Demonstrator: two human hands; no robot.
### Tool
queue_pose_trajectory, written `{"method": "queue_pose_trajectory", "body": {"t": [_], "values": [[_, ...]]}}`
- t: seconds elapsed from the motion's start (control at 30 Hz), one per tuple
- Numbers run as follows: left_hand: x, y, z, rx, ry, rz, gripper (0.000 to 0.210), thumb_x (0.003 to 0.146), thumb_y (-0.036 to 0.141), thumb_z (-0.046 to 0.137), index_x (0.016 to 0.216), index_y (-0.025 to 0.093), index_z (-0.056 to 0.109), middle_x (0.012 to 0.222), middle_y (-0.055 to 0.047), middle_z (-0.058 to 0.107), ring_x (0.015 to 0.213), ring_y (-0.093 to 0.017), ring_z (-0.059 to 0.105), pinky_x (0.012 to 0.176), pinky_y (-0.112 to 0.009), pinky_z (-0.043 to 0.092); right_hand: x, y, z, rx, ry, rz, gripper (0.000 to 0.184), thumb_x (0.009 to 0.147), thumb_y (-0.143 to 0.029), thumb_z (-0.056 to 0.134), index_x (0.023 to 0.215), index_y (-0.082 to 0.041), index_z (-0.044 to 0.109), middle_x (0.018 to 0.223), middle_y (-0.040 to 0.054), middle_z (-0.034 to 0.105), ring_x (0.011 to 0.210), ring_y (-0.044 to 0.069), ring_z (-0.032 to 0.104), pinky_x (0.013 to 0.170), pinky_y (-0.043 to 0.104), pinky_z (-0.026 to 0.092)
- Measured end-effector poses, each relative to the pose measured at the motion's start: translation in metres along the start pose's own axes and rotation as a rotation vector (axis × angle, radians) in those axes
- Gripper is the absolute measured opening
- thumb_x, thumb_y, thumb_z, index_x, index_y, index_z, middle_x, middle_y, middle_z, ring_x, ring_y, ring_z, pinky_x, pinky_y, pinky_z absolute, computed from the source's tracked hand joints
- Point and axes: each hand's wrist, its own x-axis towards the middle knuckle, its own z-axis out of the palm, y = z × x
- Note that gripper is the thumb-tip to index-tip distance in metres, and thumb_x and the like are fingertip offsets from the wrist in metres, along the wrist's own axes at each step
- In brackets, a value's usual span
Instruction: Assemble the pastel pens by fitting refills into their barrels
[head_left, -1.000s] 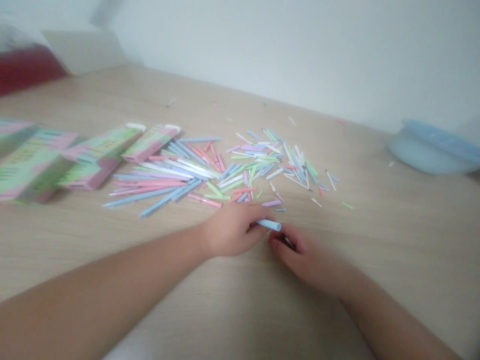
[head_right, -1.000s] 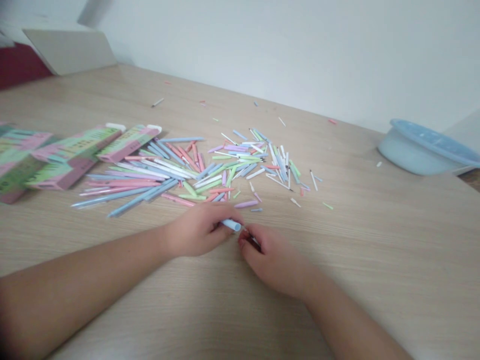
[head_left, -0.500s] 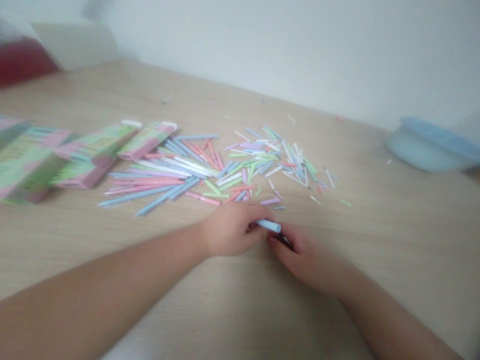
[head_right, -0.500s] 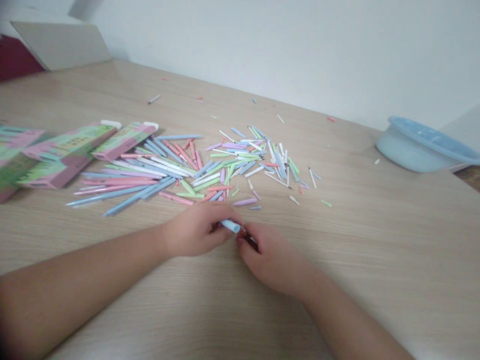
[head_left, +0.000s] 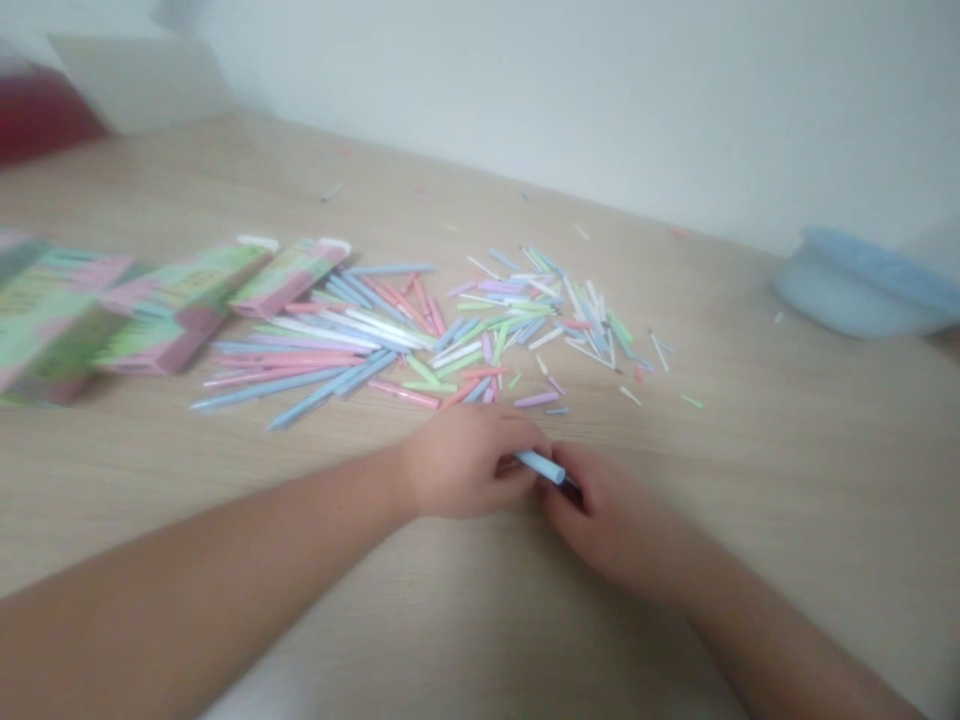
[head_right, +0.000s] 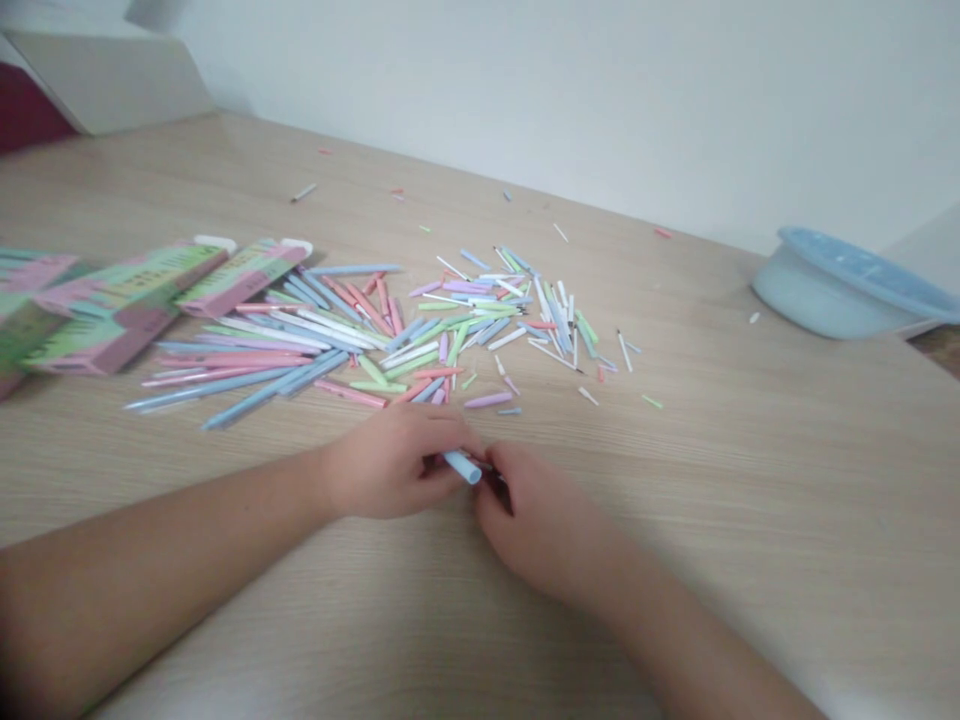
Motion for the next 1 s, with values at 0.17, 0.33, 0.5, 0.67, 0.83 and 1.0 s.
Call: {"method": "queue_pose_trajectory", "body": {"t": [0.17, 0.33, 0.5, 0.67, 0.83, 1.0], "values": [[0.000, -0.002, 0.002, 0.003, -0.011, -0.004, 0.017, 0.089, 0.018, 0.061, 0.101, 0.022, 0.073, 0.096, -0.002, 0.072, 0.093, -0.018, 0.067, 0.084, -0.029, 0.048, -0.005, 0.000, -0.003, -0.002, 0.023, -0.003, 0.008, 0.100, -0.028, 0.054, 0.102, -0.025, 0.061, 0.099, 0.0044, 0.071, 0.086, 0.022, 0.064, 0.076, 0.036, 0.049], [-0.001, -0.004, 0.003, -0.027, 0.028, -0.070, 0.022, 0.094, 0.022, 0.058, 0.111, 0.024, 0.073, 0.106, -0.003, 0.075, 0.099, -0.019, 0.068, 0.087, -0.030, 0.049, 0.001, 0.007, -0.002, 0.069, 0.070, -0.091, 0.023, 0.107, -0.032, 0.044, 0.109, -0.025, 0.066, 0.106, 0.0060, 0.071, 0.099, 0.023, 0.064, 0.090, 0.039, 0.049], [0.001, 0.001, 0.001, -0.020, 0.098, -0.173, 0.024, 0.096, 0.033, 0.060, 0.116, 0.025, 0.072, 0.090, -0.001, 0.073, 0.078, -0.015, 0.065, 0.068, -0.027, 0.044, 0.005, 0.015, -0.005, 0.061, 0.149, -0.187, 0.024, 0.107, -0.031, 0.047, 0.106, -0.026, 0.070, 0.103, 0.0062, 0.068, 0.098, 0.022, 0.062, 0.087, 0.038, 0.050], [0.001, 0.005, 0.000, 0.021, 0.125, -0.170, 0.019, 0.096, 0.033, 0.057, 0.102, 0.021, 0.071, 0.080, 0.000, 0.067, 0.070, -0.013, 0.059, 0.063, -0.026, 0.040, -0.003, 0.016, -0.021, -0.051, 0.480, -0.311, 0.015, 0.103, -0.030, 0.057, 0.102, -0.026, 0.072, 0.095, 0.0056, 0.063, 0.090, 0.021, 0.061, 0.078, 0.036, 0.050], [0.001, 0.003, 0.000, 0.012, 0.134, -0.193, 0.017, 0.096, 0.031, 0.055, 0.099, 0.021, 0.069, 0.079, 0.000, 0.066, 0.070, -0.014, 0.059, 0.064, -0.027, 0.040, -0.012, 0.008, -0.023, 0.237, 0.751, -0.335, 0.013, 0.104, -0.030, 0.057, 0.104, -0.026, 0.070, 0.082, 0.0019, 0.065, 0.066, 0.016, 0.061, 0.060, 0.032, 0.049], [0.001, 0.003, -0.001, 0.008, 0.126, -0.217, 0.016, 0.095, 0.029, 0.055, 0.097, 0.021, 0.069, 0.077, 0.000, 0.066, 0.070, -0.014, 0.059, 0.064, -0.027, 0.040, -0.012, 0.002, -0.014, 0.518, 0.981, -0.438, 0.012, 0.100, -0.035, 0.065, 0.099, -0.026, 0.073, 0.089, 0.0043, 0.066, 0.067, 0.018, 0.064, 0.055, 0.033, 0.053]]}}
